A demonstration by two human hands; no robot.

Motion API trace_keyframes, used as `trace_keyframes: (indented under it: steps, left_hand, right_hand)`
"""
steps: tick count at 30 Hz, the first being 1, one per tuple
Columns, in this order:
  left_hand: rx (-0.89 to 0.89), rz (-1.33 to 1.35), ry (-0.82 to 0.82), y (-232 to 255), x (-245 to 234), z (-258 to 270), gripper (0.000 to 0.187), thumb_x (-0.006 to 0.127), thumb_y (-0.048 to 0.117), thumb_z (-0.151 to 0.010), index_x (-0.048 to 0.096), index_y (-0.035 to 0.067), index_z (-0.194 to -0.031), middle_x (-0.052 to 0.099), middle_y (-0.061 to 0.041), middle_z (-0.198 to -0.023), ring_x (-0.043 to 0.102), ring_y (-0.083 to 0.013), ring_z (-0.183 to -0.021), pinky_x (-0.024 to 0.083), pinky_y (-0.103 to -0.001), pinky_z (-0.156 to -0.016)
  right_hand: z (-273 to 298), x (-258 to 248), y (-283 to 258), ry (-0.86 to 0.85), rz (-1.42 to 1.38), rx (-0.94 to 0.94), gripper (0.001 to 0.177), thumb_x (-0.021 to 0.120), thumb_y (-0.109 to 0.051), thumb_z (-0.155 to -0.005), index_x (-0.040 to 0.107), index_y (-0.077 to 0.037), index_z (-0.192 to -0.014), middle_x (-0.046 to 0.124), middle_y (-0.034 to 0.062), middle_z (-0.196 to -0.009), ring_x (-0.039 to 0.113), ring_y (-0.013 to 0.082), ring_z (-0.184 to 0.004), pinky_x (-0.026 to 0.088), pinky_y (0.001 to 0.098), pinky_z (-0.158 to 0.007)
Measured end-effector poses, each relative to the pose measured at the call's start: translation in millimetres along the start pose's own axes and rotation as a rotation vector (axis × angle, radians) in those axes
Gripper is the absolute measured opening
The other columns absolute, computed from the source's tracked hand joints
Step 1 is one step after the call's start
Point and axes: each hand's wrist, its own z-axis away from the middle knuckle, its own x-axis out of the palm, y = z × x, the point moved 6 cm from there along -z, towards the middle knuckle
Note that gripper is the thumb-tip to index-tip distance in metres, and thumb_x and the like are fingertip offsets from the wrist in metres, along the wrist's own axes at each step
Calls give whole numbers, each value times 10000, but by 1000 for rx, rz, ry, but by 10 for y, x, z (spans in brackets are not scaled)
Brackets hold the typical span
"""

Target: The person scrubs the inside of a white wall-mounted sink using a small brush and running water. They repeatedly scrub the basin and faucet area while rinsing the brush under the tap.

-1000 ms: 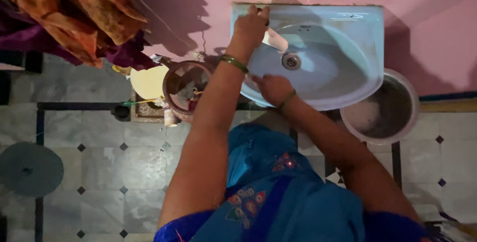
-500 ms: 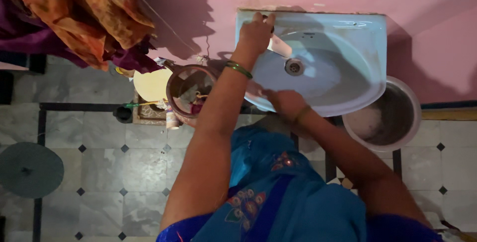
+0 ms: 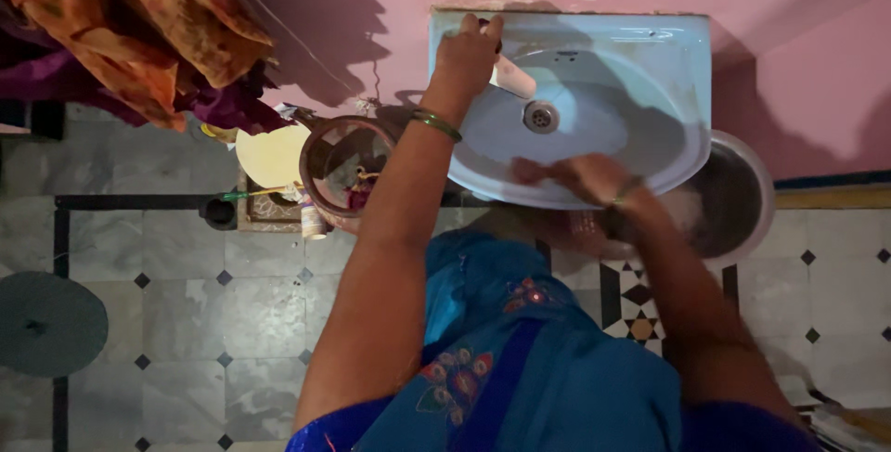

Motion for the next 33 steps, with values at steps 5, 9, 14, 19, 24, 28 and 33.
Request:
trace_keyframes:
  steps: [5,9,14,19,24,28,33]
  left_hand:
    - [-2,-33,-43,-8,68,-32,571,755,292,-836,491,140,-1319,617,-143,-1146,701,-317,-954,574,-455,-799]
    - [2,14,-106,-42,149,15,442,687,244,-998,480,151,-1377,636,-113,-1175,688,-305,-1094,570,-476,-873]
    - [2,-10,-37,-28,66,33,543,703,209,-900,466,134,-1384,604,-180,-1190,686,-371,-949,574,-456,-793]
    - [21,-34,-45,-19,-13,29,566,714,203,-878,465,128,-1381,598,-193,-1180,701,-380,-932,589,-453,-755]
    - [1,-52,-106,-22,9,17,550,701,184,-913,445,117,-1396,584,-207,-1207,715,-406,-914,607,-442,-729]
    - [-17,-32,-123,-26,3,5,609,705,181,-875,426,128,-1414,562,-215,-1227,709,-409,-918,603,-442,-737]
    - [-26,-29,-133,-29,62,0,617,700,196,-869,424,126,-1416,554,-207,-1235,686,-393,-968,580,-461,-813]
  right_hand:
    - [935,-446,38,40,-118,677,548,519,-576,-1016,763,-125,-1208,733,233,-1155,705,348,-1047,524,464,-948]
    - [694,-33,-216,130,285,215,415,513,-399,-992,649,-208,-1335,722,222,-1085,709,386,-965,550,499,-852]
    - [597,500,-331,85,194,223,667,569,-231,-856,472,-278,-1514,750,174,-1003,742,343,-854,583,482,-758]
    - [968,97,526,276,277,322,691,659,-375,-793,484,-202,-1439,723,210,-919,727,379,-801,571,543,-701]
    - [1343,-136,1598,390,332,566,394,318,-376,-1195,626,-195,-1362,751,226,-897,729,404,-785,576,570,-782]
    - [1074,111,1099,341,296,511,452,458,-263,-1010,572,-266,-1447,723,248,-990,725,420,-833,591,554,-712]
    - [750,441,-45,348,172,67,539,655,-470,-910,588,-151,-1339,738,224,-979,720,409,-869,566,507,-768]
